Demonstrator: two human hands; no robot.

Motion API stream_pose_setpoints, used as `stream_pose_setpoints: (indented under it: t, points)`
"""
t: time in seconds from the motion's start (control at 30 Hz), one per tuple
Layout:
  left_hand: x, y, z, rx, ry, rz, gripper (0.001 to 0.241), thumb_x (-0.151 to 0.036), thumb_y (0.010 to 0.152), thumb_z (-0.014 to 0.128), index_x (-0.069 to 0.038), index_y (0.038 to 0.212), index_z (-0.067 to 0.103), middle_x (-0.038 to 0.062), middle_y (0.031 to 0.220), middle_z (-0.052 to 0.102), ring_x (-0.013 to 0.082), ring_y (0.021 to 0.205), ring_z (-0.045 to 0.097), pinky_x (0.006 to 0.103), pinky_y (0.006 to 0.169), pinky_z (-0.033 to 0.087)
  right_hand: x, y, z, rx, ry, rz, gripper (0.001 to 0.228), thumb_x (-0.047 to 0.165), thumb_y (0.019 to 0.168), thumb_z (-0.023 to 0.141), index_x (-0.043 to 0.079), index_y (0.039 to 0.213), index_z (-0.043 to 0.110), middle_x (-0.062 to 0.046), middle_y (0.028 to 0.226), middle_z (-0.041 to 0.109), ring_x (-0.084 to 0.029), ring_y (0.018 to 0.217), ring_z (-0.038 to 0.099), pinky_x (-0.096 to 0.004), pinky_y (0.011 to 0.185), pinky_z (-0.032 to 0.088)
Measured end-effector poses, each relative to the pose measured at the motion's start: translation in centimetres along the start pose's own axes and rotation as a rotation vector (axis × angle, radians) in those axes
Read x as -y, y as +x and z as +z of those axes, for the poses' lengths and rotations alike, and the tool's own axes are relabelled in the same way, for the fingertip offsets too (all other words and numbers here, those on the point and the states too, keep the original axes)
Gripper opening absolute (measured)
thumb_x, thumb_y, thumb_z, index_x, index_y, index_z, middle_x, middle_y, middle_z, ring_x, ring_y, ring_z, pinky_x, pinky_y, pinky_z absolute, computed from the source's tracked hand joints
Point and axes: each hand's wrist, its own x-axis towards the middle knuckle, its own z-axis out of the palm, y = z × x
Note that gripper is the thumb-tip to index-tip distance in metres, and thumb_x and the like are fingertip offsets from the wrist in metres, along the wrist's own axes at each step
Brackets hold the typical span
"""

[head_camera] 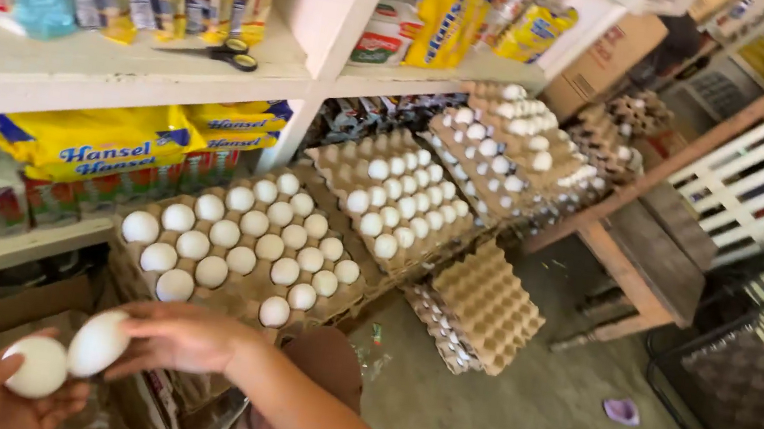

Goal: The recorder is inspecting and sorting eggs from large trays into a smaller carton for sale.

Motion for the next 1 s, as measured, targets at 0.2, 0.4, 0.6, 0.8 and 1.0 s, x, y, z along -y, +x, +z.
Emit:
stream_pose_setpoints:
  t: [0.2, 0.4, 0.6, 0.8, 1.0]
  points:
    - [0.3, -6.4, 3.1, 0.063, 0.004, 0.131, 0.047, -0.036, 0.106, 0.036, -0.009, 0.138, 0.057, 0.02, 0.118, 0.068, 0.0349, 0.09, 0.061, 0.05, 0.082, 0.048, -3.9, 3.6, -2.3, -0.117, 0.136, 0.047, 0.052, 0.047, 0.117, 0.057, 0.008, 0.152, 0.051, -0.017, 0.137, 0.064, -0.03, 0.118, 0.066, -0.039, 0.086, 0.058]
    - [-3.5, -13.4, 9.1, 0.015, -0.025, 0.328, 0.034, -0.033, 0.1, 0.051, -0.011, 0.126, 0.055, 0.012, 0.102, 0.071, 0.0229, 0.082, 0.064, 0.039, 0.077, 0.053, -0.6, 1.8, 4.9, -0.111, 0.14, 0.092, 0.053, 0.048, 0.108, 0.054, 0.015, 0.149, 0.055, -0.01, 0.125, 0.07, -0.021, 0.099, 0.072, -0.036, 0.085, 0.06]
    - [-4.7, -16.0, 10.6, 0.138, -0.038, 0.408, 0.045, -0.027, 0.101, 0.05, -0.007, 0.142, 0.056, 0.007, 0.106, 0.068, 0.0152, 0.085, 0.064, 0.0322, 0.078, 0.054, 0.4, 1.3, 6.9, -0.207, 0.156, 0.116, 0.052, 0.048, 0.105, 0.054, 0.006, 0.135, 0.058, -0.009, 0.115, 0.071, -0.021, 0.095, 0.07, -0.034, 0.082, 0.059]
    - [-4.4, -16.0, 10.2, 0.15, -0.089, 0.381, 0.04, -0.024, 0.098, 0.052, -0.005, 0.134, 0.056, 0.009, 0.107, 0.07, 0.0187, 0.085, 0.067, 0.0329, 0.074, 0.054, 0.2, 1.3, 8.1, -0.179, 0.213, 0.082, 0.044, 0.043, 0.106, 0.057, 0.014, 0.138, 0.058, -0.006, 0.109, 0.067, -0.018, 0.087, 0.066, -0.033, 0.078, 0.058]
    - [-3.8, -16.9, 9.4, 0.076, -0.069, 0.399, 0.028, -0.021, 0.094, 0.063, -0.011, 0.119, 0.055, 0.007, 0.112, 0.07, 0.0139, 0.092, 0.065, 0.0293, 0.076, 0.05, -0.1, 1.4, 8.8, -0.14, 0.145, 0.088, 0.039, 0.02, 0.1, 0.066, 0.014, 0.137, 0.056, -0.006, 0.113, 0.067, -0.02, 0.087, 0.065, -0.029, 0.072, 0.053]
